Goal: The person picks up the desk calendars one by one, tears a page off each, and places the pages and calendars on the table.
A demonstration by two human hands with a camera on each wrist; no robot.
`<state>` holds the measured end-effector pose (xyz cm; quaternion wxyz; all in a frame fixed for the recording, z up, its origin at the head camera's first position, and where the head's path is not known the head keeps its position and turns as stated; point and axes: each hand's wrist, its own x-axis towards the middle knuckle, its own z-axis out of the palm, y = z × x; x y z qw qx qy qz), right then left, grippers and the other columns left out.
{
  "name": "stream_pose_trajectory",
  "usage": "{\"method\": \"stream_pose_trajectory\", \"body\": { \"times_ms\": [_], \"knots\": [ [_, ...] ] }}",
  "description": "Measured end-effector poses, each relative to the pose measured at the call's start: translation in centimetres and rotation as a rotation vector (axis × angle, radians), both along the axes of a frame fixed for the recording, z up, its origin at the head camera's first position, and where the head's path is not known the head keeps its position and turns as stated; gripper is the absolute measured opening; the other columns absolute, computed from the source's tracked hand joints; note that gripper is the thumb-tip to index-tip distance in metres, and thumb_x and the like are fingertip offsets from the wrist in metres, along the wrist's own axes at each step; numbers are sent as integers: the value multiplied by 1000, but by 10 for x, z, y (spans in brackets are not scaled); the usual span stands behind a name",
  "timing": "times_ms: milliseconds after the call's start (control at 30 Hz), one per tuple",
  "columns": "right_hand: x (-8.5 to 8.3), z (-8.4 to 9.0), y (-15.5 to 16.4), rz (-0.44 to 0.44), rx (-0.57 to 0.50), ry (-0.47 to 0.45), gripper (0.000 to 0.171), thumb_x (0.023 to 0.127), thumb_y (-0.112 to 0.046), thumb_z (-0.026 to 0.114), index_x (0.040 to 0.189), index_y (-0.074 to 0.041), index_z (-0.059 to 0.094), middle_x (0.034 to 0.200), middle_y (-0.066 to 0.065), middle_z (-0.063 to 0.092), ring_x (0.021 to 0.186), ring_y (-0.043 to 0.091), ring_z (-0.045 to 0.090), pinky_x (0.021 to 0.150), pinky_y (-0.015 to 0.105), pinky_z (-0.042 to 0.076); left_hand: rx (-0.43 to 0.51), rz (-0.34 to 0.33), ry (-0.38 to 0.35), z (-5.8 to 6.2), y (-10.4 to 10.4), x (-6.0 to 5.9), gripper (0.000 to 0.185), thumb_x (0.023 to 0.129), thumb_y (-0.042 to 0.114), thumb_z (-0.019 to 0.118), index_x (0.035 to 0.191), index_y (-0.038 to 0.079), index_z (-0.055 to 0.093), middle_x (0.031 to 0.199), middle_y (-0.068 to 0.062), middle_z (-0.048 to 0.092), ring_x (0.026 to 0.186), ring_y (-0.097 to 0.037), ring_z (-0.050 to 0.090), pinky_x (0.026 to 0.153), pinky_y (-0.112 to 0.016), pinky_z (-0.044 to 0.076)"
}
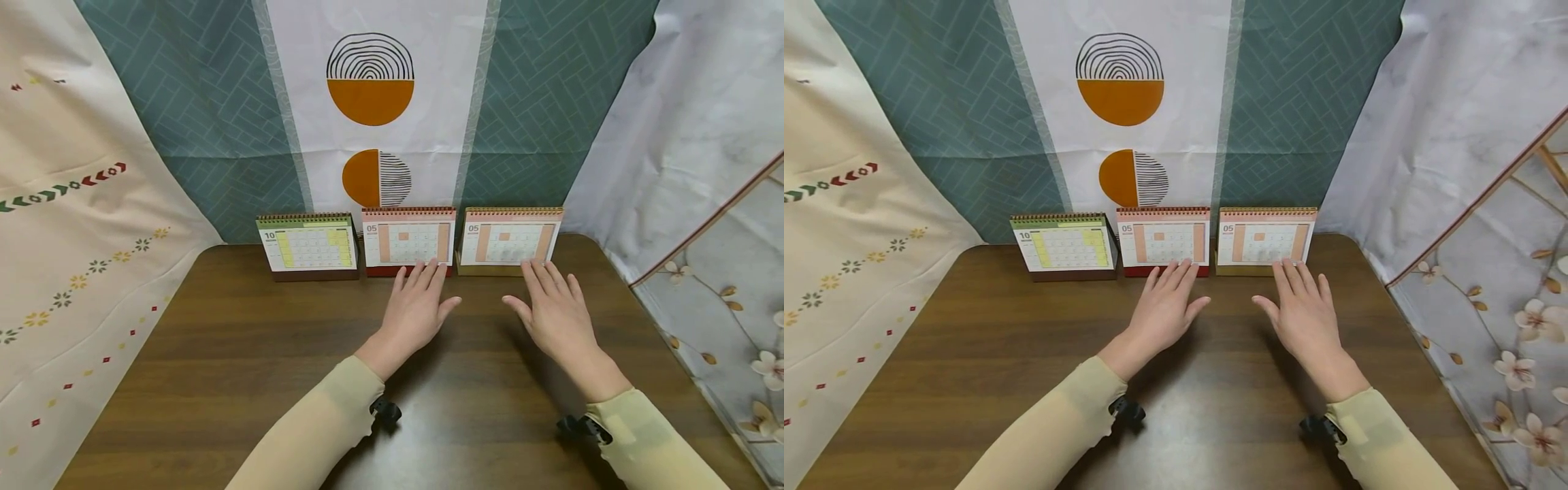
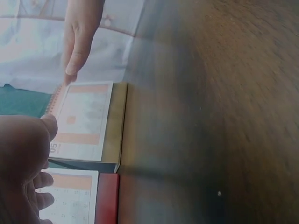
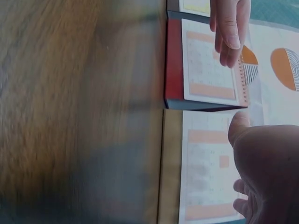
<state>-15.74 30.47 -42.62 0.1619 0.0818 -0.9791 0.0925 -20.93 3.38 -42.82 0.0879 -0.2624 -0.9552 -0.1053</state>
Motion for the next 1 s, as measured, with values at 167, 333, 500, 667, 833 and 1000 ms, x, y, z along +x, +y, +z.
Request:
{"method": "stream_pose_trajectory", "body": {
  "times_ms": [167,333,500,667,833,1000],
  "knots": [
    [0,0,9,-16,-13,-10,82,113,-50,59,172,-1,31,173,28,35,161,50,27,126,73,16,5,-16,2,2,8,-3,76,115,61,42,174,14,35,178,-7,35,165,-30,29,132,-57,16],
    [-2,0,17,-28,-14,-12,81,114,-49,59,172,0,31,172,29,36,160,51,27,125,74,16,12,-28,-5,4,15,-6,75,116,60,41,174,13,34,178,-9,34,165,-31,29,132,-59,19],
    [-5,1,23,-42,-23,-5,81,114,-49,59,171,1,32,171,30,37,158,52,29,124,75,17,36,-41,-9,3,22,-9,75,116,58,42,173,11,35,177,-10,35,164,-31,30,132,-55,21],
    [-8,2,29,-57,-36,-20,80,115,-49,57,170,4,32,172,31,35,159,53,27,124,75,16,71,-59,-20,4,28,-14,74,116,55,47,172,8,36,176,-13,37,164,-32,32,131,-53,23],
    [-11,1,35,-65,-59,-36,81,116,-50,54,170,4,30,172,31,33,159,54,27,124,75,15,94,-52,-34,2,32,-19,76,115,55,50,172,7,36,177,-12,36,164,-32,31,131,-53,24],
    [-13,1,40,-71,-83,-36,79,116,-49,53,170,5,30,171,33,34,157,56,29,123,76,17,115,-43,-43,2,38,-23,76,115,54,51,172,6,36,177,-12,36,164,-30,32,131,-48,24]
  ]
}}
